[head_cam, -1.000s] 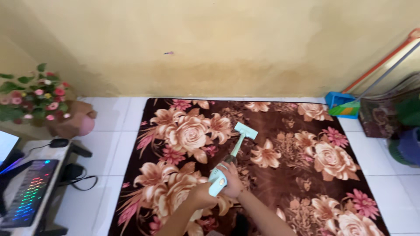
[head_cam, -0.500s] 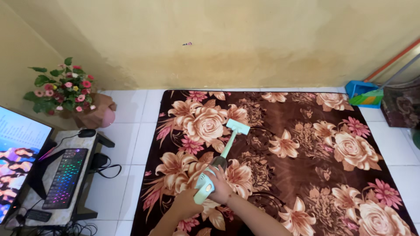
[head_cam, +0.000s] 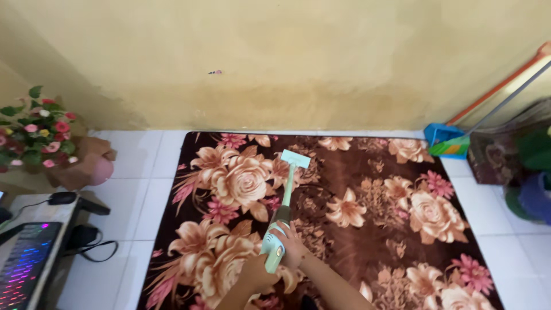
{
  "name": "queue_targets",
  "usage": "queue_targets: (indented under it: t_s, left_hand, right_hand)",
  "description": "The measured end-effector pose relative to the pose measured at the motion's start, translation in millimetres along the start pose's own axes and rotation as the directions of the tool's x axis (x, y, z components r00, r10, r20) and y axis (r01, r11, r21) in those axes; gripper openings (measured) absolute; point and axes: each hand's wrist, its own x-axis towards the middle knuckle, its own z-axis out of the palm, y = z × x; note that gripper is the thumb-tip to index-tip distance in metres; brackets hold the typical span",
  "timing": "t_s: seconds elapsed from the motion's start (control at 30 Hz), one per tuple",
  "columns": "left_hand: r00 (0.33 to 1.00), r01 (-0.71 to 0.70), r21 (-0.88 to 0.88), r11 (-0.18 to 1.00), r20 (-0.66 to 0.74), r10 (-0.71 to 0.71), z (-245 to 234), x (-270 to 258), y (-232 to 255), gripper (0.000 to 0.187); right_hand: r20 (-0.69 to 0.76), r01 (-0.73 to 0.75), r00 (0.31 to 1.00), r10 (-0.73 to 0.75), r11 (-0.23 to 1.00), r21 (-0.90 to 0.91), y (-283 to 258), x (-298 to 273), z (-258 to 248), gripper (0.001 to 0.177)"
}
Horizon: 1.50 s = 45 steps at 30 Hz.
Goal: The person uses a handheld vacuum cleaner to clean a floral-patterned rug in a room. The person moves the vacuum back and forth across the rug's surface, covering different areas systematically.
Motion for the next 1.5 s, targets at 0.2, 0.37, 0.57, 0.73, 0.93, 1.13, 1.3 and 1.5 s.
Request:
queue_targets:
  t_s: [0.2,0.37,0.57,0.73,0.93,1.13,1.3,1.5]
  left_hand:
    - [0.999,0.004,0.048,0.999,0.041,-0.006,51.5,60.6,30.0,0.052]
    - [0.998,-0.018,0.085,0.996,0.064,0.012,52.6,52.3,13.8,0.056]
    - [0.996,0.059,0.225,0.973,0.049,-0.071,-29.8,-25.7,-14.5,0.055]
    - [0.983,0.181,0.266,0.947,-0.08,-0.165,-83.0,-97.6,-54.8,0.043]
    - [0.965,0.246,0.192,0.95,-0.141,-0.222,-102.3,-140.7,-90.3,0.042]
    - [0.975,0.203,0.129,0.971,-0.122,-0.187,-90.0,-133.2,-86.9,0.048]
    - [0.964,0.248,0.016,0.969,-0.1,-0.245,-87.4,-118.1,-80.5,0.043]
    - [0.975,0.121,0.136,0.983,-0.203,-0.092,-65.9,-60.7,-81.6,0.04]
  right_hand:
    - [-0.028,-0.106,0.994,0.105,0.992,-0.062,68.0,4.6,-40.9,0.081]
    - [-0.096,0.073,0.993,-0.07,0.997,0.028,58.1,-8.1,-26.9,0.086]
    - [-0.092,0.109,0.991,-0.101,0.99,0.087,-39.0,-6.6,15.3,0.102]
    - [0.017,0.021,1.0,-0.024,0.987,0.16,-145.6,-9.7,43.0,0.102]
    - [0.071,0.087,0.992,-0.103,0.977,0.195,-194.0,-1.6,84.9,0.098]
    - [0.028,0.176,0.983,-0.184,0.969,0.173,-156.4,3.0,101.9,0.098]
    - [0.095,0.079,0.991,-0.093,0.987,0.14,-142.6,12.5,93.5,0.097]
    - [0.021,0.172,0.984,-0.176,0.976,0.136,-97.9,40.4,79.9,0.097]
